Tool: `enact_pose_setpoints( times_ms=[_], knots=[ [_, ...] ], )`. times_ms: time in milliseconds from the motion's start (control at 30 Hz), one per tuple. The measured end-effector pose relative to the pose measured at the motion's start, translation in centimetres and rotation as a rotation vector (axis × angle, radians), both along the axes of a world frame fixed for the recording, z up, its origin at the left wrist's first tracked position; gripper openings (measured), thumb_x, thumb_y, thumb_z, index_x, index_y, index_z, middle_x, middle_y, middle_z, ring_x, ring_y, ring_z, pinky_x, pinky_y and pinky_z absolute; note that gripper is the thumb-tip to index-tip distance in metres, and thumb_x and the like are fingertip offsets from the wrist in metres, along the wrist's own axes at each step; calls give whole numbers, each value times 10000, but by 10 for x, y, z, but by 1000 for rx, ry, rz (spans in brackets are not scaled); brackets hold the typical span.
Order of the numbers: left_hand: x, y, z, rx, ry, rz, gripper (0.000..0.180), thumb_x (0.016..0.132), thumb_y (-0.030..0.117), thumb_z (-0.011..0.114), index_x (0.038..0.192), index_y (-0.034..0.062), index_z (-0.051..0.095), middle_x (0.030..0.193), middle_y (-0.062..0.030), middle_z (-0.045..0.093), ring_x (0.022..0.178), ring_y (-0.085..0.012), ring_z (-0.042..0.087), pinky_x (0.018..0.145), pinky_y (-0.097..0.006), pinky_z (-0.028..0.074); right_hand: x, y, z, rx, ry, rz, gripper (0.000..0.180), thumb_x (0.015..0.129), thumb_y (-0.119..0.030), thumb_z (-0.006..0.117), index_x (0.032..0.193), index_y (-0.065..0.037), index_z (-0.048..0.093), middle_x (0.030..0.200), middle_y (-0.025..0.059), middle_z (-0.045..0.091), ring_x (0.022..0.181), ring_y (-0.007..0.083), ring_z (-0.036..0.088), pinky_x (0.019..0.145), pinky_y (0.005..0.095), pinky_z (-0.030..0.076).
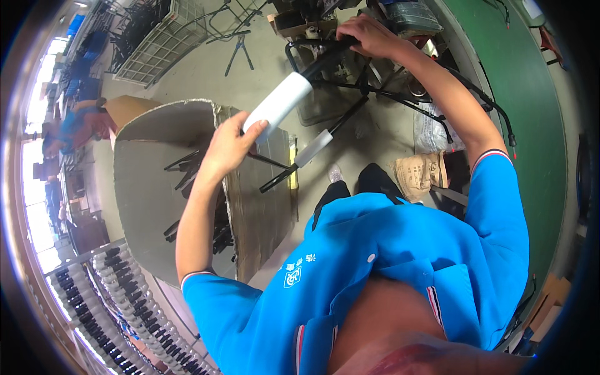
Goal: The person repeatedly assembles black metal tripod frames by inserting white cylindrical foam sleeves into the legs, then places the assembled units onto a green workbench. The person retrieves new frames from a large bin and continues the cycle.
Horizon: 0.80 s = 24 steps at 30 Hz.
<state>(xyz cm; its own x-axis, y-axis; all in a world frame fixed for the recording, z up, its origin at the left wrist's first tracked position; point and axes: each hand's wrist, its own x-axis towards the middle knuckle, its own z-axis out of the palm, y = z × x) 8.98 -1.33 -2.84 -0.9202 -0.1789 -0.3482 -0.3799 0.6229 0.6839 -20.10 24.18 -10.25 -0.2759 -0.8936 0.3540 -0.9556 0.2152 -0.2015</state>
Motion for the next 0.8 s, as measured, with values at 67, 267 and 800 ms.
enact_pose_setpoints(
  times_ms=[67, 267, 800],
  knots=[
    [-32, 1, 15, -65, -56, -13, 389, 911, 339, 557, 959, -47, 575, 693, -56, 559, 560, -111, 541, 551, -261, 456, -30, -11, -6, -26, 79, 8, 297, 695, -47, 682, 944, -97, 528, 901, 55, 600, 927, 265, 573, 801, 389, 420],
    [-77, -3, 25, -85, -105, 38, 405, 921, 351, 543, 951, -52, 580, 693, -58, 561, 537, -114, 536, 542, -264, 449, -58, -21, -14, -31, 115, -18, 332, 751, -83, 655, 1053, -115, 522, 991, 57, 622, 983, 263, 581, 820, 404, 419],
    [-78, 2, 5, -71, -101, 163, 463, 869, 441, 578, 903, -20, 606, 608, -91, 585, 557, -162, 588, 584, -305, 455, -96, -50, -42, 259, -3, -36, 415, 820, -131, 588, 1217, -130, 469, 1164, 112, 548, 1080, 319, 524, 890, 412, 439]
  ],
)
